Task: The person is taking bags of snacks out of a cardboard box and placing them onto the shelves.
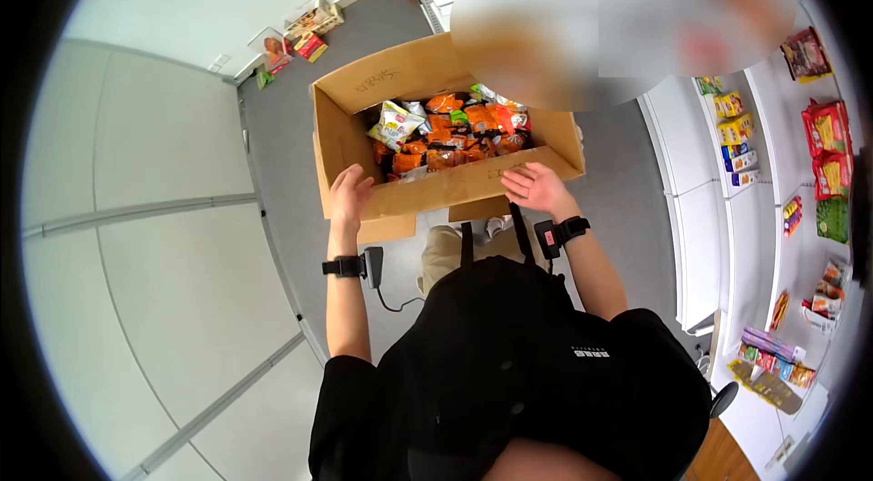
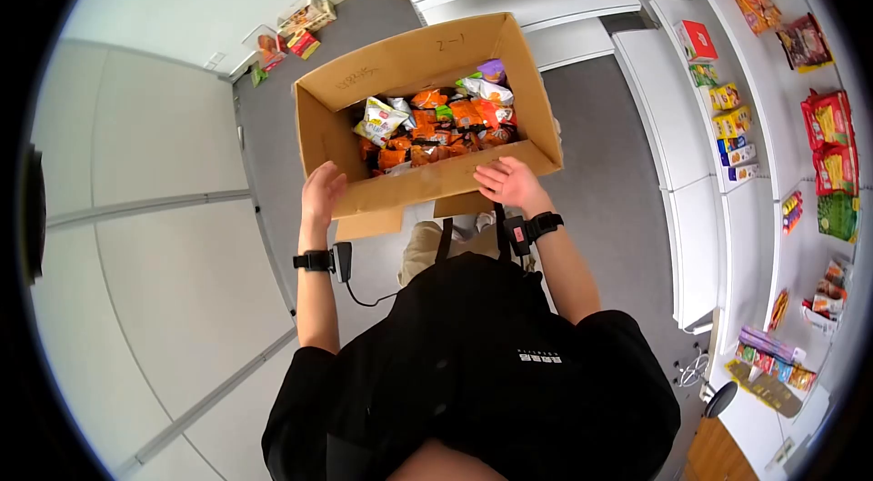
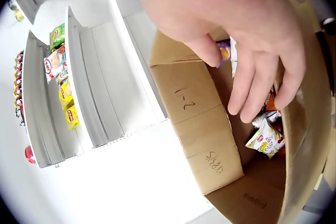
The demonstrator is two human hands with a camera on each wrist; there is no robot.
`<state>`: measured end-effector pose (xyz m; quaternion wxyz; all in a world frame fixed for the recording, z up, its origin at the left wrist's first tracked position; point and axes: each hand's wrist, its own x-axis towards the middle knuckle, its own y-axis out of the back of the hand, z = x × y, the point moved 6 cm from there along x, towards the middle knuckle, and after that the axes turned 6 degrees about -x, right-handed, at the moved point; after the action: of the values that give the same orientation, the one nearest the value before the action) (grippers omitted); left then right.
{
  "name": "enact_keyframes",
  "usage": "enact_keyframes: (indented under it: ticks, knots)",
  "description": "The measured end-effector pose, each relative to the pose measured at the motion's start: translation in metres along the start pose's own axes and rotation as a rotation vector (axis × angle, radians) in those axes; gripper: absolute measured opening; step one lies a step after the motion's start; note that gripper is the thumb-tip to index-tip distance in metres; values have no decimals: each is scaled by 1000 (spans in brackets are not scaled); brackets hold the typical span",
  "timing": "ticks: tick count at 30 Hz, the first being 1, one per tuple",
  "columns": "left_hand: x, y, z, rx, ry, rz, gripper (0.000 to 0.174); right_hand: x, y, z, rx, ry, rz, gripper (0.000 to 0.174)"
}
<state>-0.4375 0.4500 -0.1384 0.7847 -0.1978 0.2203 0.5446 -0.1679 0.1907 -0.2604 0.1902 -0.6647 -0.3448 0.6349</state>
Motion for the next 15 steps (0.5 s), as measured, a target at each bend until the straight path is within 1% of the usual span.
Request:
enact_keyframes:
  ticks: [3, 4, 5, 7, 8, 11, 12, 15]
  knots:
    - [52, -9, -10, -67, 159, -16, 45, 4, -1, 0, -7, 13, 30, 41]
    - [74, -10, -14, -60, 191, -51, 51, 6, 0, 1, 0, 28, 53, 40]
    - [101, -7, -22, -48, 243, -31, 53, 7, 2, 1, 10, 48, 78, 39]
    - [157, -5, -42, -25, 348, 0, 55, 5, 3, -1, 68, 87, 104, 45]
    - [178, -6, -47, 19, 385, 67, 52, 3, 3, -3, 92, 107, 119, 48]
    - [218, -13, -64, 91, 428, 19, 60, 3, 7, -3, 135, 192, 195, 52]
    - [240, -12, -83, 124, 463, 28, 54, 4, 12, -1, 145, 220, 231, 53]
    - [281, -16, -95, 224, 451, 1, 41, 9, 18, -1, 11, 325, 366, 50]
